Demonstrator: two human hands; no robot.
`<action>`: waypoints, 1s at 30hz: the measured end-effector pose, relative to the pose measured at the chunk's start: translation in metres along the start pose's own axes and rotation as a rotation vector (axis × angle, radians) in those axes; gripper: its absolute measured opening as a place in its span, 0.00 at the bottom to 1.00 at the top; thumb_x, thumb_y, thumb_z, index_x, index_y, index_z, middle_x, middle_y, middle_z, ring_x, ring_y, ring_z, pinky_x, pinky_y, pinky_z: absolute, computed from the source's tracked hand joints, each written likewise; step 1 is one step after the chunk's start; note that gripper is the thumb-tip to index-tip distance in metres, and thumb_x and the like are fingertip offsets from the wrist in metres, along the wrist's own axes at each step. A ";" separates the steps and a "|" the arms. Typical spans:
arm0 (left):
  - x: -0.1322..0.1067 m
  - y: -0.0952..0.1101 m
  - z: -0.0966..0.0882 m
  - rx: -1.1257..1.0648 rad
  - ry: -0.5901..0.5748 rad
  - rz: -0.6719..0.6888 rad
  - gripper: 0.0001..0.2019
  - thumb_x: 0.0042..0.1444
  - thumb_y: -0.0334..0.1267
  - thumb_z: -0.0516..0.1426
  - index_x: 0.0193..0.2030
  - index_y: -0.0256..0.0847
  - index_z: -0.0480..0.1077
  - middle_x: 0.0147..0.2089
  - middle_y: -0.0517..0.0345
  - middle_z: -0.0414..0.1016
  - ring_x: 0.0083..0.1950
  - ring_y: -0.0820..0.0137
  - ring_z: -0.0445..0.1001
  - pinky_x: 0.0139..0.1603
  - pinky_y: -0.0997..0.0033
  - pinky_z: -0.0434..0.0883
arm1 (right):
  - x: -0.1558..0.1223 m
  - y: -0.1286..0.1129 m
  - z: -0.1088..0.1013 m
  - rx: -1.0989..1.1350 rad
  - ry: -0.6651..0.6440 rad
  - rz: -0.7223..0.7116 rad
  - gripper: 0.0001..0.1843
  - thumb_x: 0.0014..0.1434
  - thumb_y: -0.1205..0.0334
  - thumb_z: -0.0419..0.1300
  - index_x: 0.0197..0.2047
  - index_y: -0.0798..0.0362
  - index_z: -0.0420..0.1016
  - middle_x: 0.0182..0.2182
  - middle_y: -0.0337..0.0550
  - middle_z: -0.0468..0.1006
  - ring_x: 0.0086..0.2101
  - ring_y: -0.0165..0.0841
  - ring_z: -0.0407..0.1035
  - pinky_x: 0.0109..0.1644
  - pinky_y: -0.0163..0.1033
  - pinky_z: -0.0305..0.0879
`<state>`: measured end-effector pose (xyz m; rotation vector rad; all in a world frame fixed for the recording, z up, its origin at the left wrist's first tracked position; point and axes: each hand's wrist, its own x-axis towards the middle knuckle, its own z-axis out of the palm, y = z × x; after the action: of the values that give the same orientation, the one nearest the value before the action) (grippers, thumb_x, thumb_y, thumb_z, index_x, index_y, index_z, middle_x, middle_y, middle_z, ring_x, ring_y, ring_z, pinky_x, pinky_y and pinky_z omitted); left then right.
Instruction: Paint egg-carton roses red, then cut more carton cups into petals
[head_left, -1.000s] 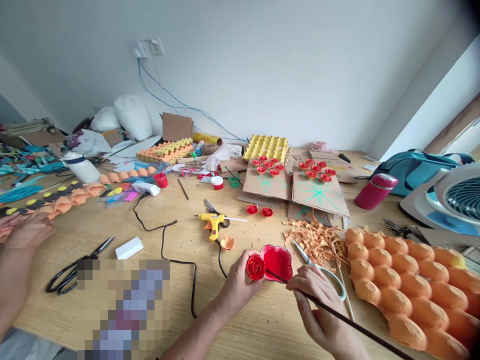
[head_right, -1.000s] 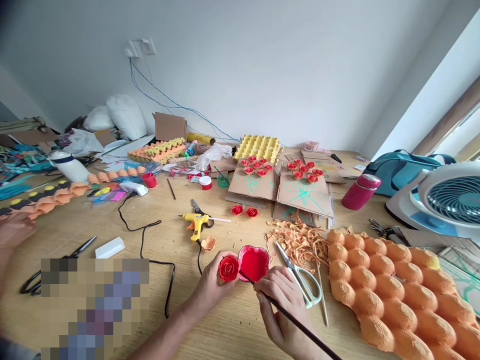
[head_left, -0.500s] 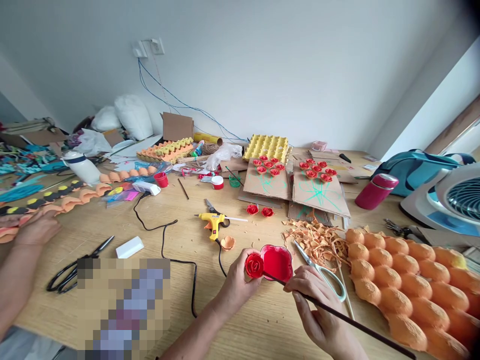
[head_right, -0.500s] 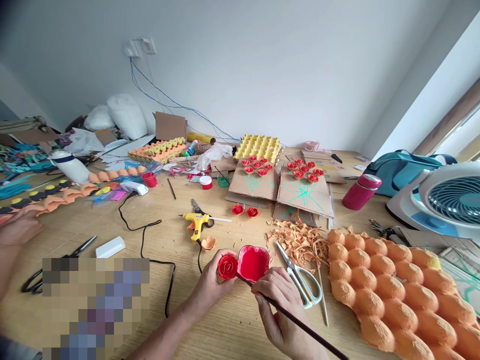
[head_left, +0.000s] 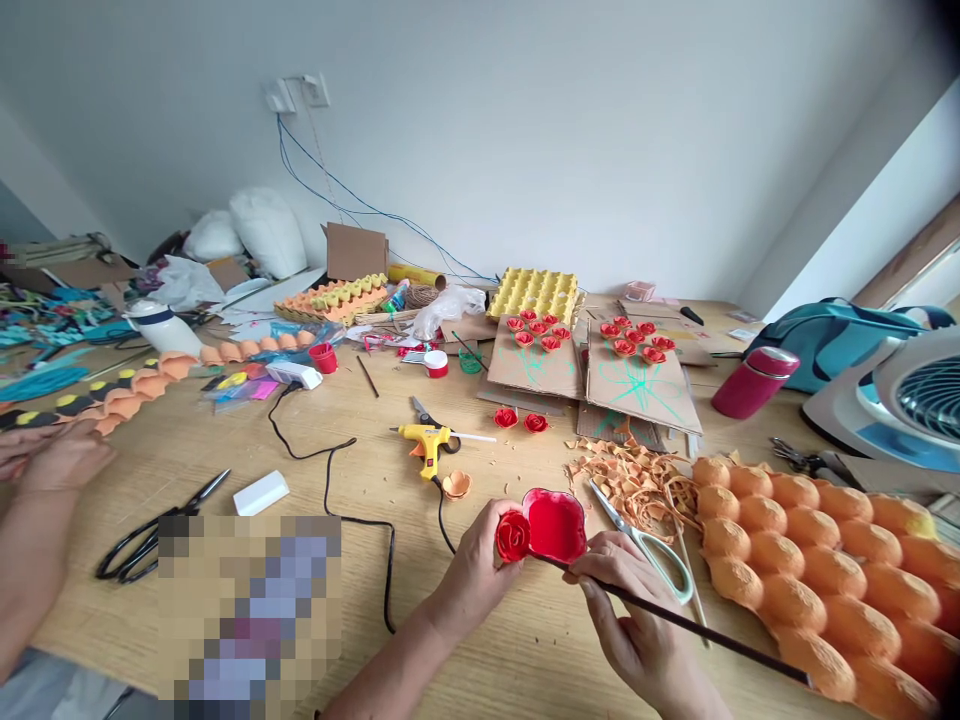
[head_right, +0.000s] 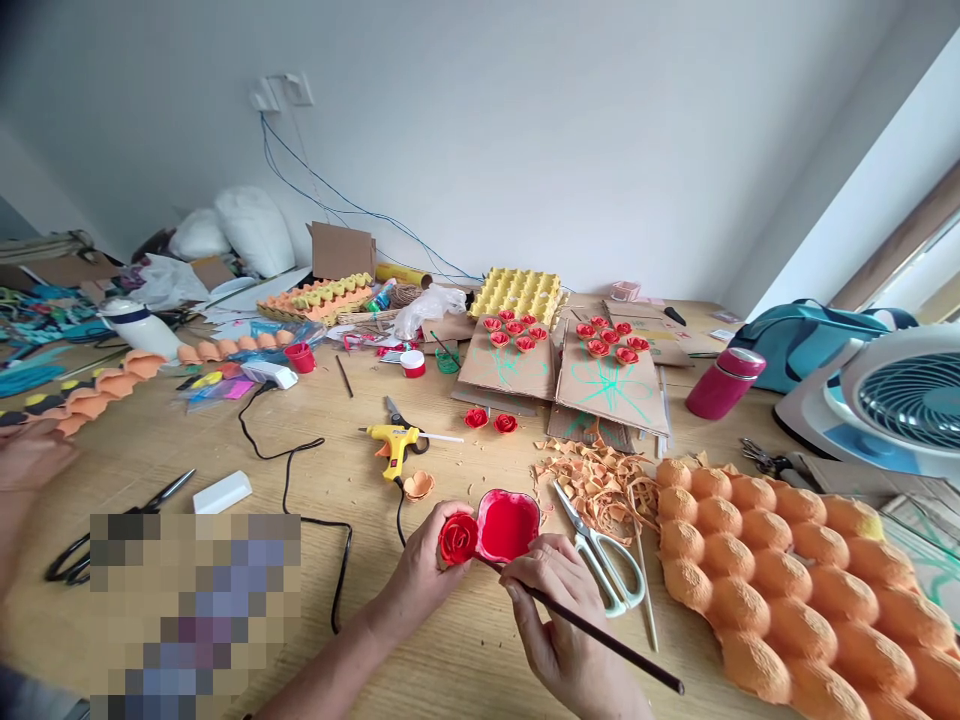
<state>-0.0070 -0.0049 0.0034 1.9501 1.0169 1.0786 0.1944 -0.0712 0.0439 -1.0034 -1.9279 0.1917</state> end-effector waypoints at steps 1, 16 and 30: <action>0.000 0.000 0.000 0.006 -0.001 0.011 0.21 0.54 0.21 0.56 0.52 0.44 0.65 0.48 0.57 0.75 0.50 0.65 0.76 0.53 0.67 0.72 | -0.001 0.001 0.000 -0.005 0.006 0.005 0.09 0.67 0.73 0.54 0.45 0.50 0.70 0.32 0.42 0.76 0.35 0.36 0.71 0.44 0.45 0.67; 0.002 0.007 0.002 -0.229 -0.018 -0.130 0.13 0.59 0.28 0.58 0.50 0.43 0.66 0.44 0.57 0.77 0.41 0.68 0.78 0.44 0.68 0.75 | 0.003 -0.002 -0.001 0.025 0.020 0.002 0.09 0.67 0.73 0.53 0.45 0.50 0.70 0.32 0.41 0.77 0.33 0.36 0.73 0.43 0.44 0.69; 0.000 0.026 -0.004 -0.845 -0.036 -0.200 0.22 0.59 0.43 0.66 0.55 0.46 0.63 0.48 0.55 0.71 0.45 0.68 0.76 0.47 0.68 0.74 | 0.035 -0.027 -0.006 0.006 0.046 -0.128 0.10 0.63 0.75 0.53 0.42 0.51 0.69 0.28 0.39 0.76 0.28 0.33 0.71 0.41 0.43 0.70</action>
<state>-0.0023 -0.0160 0.0263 1.1535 0.5683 1.1076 0.1754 -0.0655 0.0844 -0.8695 -1.9412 0.1008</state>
